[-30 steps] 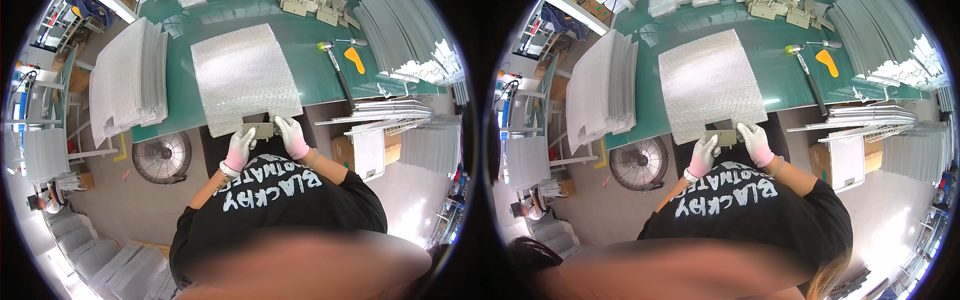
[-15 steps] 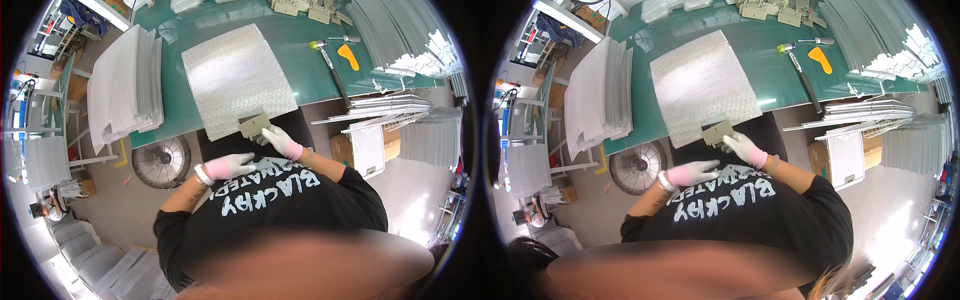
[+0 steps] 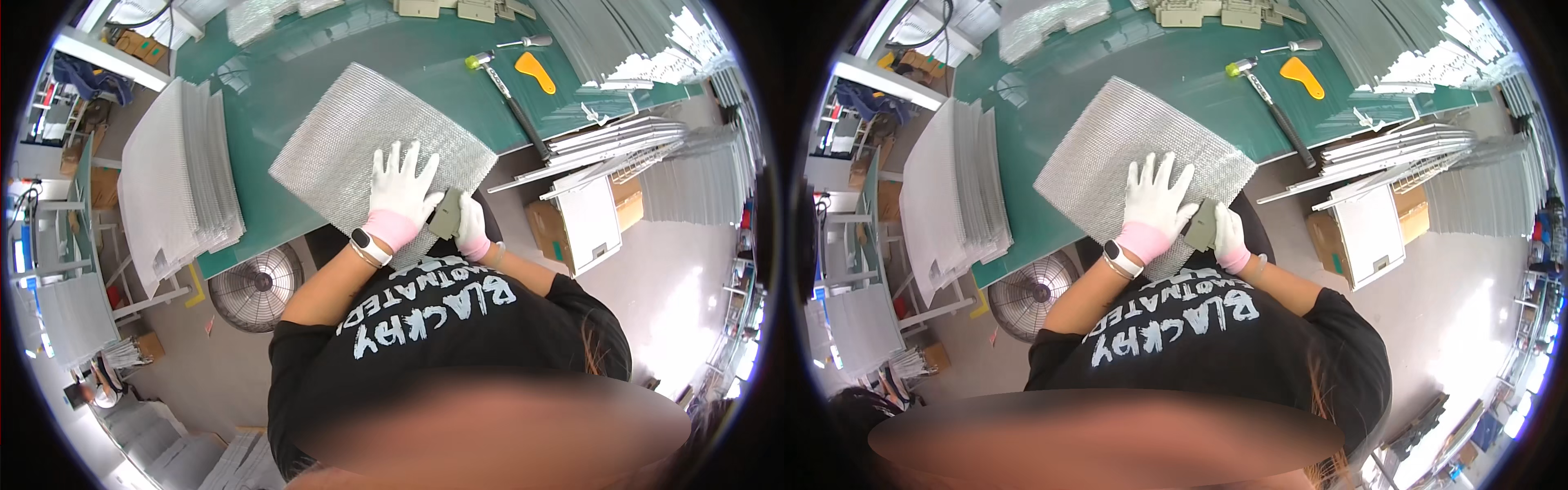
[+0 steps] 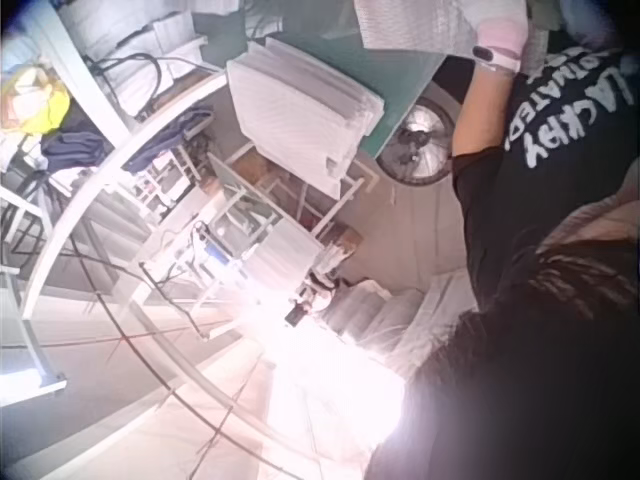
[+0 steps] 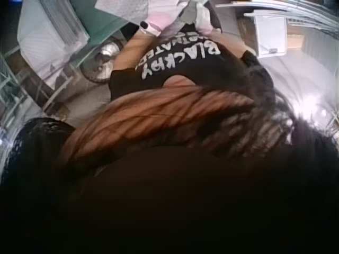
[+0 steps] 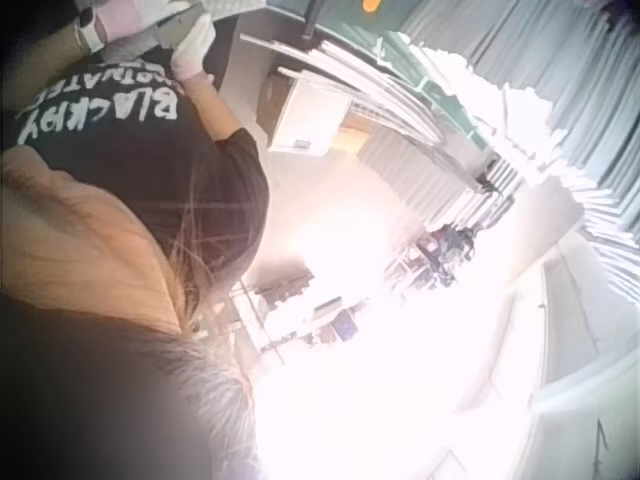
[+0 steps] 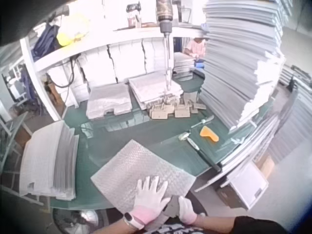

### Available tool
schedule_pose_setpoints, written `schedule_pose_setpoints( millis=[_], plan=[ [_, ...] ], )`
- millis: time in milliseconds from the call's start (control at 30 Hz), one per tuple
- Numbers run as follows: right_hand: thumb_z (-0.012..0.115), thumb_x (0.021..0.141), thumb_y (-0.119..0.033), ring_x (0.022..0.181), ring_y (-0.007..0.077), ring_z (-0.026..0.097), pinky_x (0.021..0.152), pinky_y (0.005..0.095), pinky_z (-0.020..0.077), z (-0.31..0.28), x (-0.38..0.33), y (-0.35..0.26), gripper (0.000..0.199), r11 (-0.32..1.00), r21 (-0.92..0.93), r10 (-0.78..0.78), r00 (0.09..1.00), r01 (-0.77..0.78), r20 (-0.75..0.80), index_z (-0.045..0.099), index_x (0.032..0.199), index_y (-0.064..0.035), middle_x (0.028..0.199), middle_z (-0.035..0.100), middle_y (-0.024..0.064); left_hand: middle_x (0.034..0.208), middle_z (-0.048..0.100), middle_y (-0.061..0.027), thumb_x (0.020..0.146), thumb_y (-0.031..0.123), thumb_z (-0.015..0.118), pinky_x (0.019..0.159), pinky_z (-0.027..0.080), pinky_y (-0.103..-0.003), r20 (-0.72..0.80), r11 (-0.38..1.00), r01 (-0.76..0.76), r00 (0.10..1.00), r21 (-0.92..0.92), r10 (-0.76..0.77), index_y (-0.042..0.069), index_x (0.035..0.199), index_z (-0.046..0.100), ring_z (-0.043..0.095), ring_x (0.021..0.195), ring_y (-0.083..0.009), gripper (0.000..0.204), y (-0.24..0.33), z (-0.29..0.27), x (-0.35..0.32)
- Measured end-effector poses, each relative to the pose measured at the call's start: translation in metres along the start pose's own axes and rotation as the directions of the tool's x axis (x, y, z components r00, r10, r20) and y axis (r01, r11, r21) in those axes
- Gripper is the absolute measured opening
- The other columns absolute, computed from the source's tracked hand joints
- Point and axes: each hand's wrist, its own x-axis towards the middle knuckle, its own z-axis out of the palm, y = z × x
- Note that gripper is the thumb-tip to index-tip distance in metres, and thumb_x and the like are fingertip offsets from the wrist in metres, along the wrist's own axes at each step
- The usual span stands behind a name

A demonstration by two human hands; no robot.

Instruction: Assembling air filter components by inserting mesh into frames and securing them with brackets and an electric screwdriver.

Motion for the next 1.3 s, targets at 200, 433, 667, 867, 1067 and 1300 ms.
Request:
schedule_pose_setpoints(
  millis=[200,433,667,867,1067,1300],
  plan=[
    [0.039,0.108,-0.027,0.07,0.0048,0.047,0.061,0.0243,0.042,0.007,0.0,-0.014,0.037,0.987,-0.157,0.02,0.998,-0.029,-0.053,0.06,0.09,-0.0024,0.077,0.055,-0.0023,0.149,0.039,-0.0198,0.093,0.038,0.055,0.115,0.02,-0.061,-0.093,0.998,0.01,0.996,-0.069,-0.016,0.014,0.145,0.045,0.033,0.138,-0.0449,0.058,0.0,0.002,-0.005],
    [0.046,0.105,-0.023,0.07,0.0044,0.049,0.061,0.0245,0.0427,0.007,0.015,-0.008,0.03,0.987,0.05,0.155,0.987,-0.153,-0.033,0.062,0.09,-0.0024,0.078,0.056,-0.0044,0.147,0.04,-0.0203,0.091,0.035,0.058,0.114,0.021,-0.062,-0.079,0.998,0.029,0.996,-0.054,-0.033,0.014,0.144,0.045,0.032,0.137,-0.0457,0.059,0.003,0.002,-0.004],
    [0.056,0.102,-0.021,0.087,0.0082,0.061,0.076,0.0267,0.0512,0.018,0.015,-0.04,0.024,0.958,0.127,0.258,0.966,-0.256,0.003,0.066,0.111,-0.0002,0.097,0.067,0.0014,0.146,0.041,-0.0202,0.09,0.035,0.061,0.114,0.021,-0.063,-0.097,0.996,0.04,0.994,-0.082,-0.048,0.015,0.144,0.045,0.032,0.137,-0.0458,0.06,0.001,0.004,-0.008],
    [0.056,0.102,-0.021,0.086,0.0079,0.06,0.075,0.0266,0.05,0.019,0.017,-0.026,0.024,0.944,0.209,0.276,0.957,-0.253,-0.087,0.065,0.111,-0.0003,0.099,0.066,0.0018,0.145,0.042,-0.0196,0.09,0.035,0.061,0.114,0.02,-0.063,-0.082,0.996,0.038,0.996,-0.076,-0.044,0.015,0.144,0.046,0.033,0.137,-0.045,0.059,0.007,0.0,-0.007],
    [0.058,0.099,-0.039,0.077,0.0129,0.066,0.07,0.0269,0.0533,0.017,0.035,-0.014,0.037,0.902,-0.07,0.428,0.864,-0.426,0.263,0.066,0.113,-0.0054,0.095,0.069,0.0064,0.148,0.04,-0.0184,0.093,0.037,0.056,0.117,0.017,-0.06,-0.028,0.999,0.01,1.0,0.047,-0.009,0.016,0.144,0.046,0.031,0.14,-0.0427,0.056,-0.009,0.007,0.003],
    [0.066,0.085,-0.026,0.107,0.0293,0.066,0.09,0.042,0.0535,-0.067,0.065,-0.03,0.046,0.294,-0.898,0.379,0.822,0.328,0.425,0.061,0.128,-0.0087,0.111,0.069,0.014,0.141,0.05,-0.0142,0.092,0.032,0.058,0.116,0.022,-0.058,-0.16,0.986,-0.146,0.974,0.084,0.158,0.013,0.136,0.055,0.036,0.137,-0.0392,0.048,-0.076,-0.015,0.033]
  ],
)
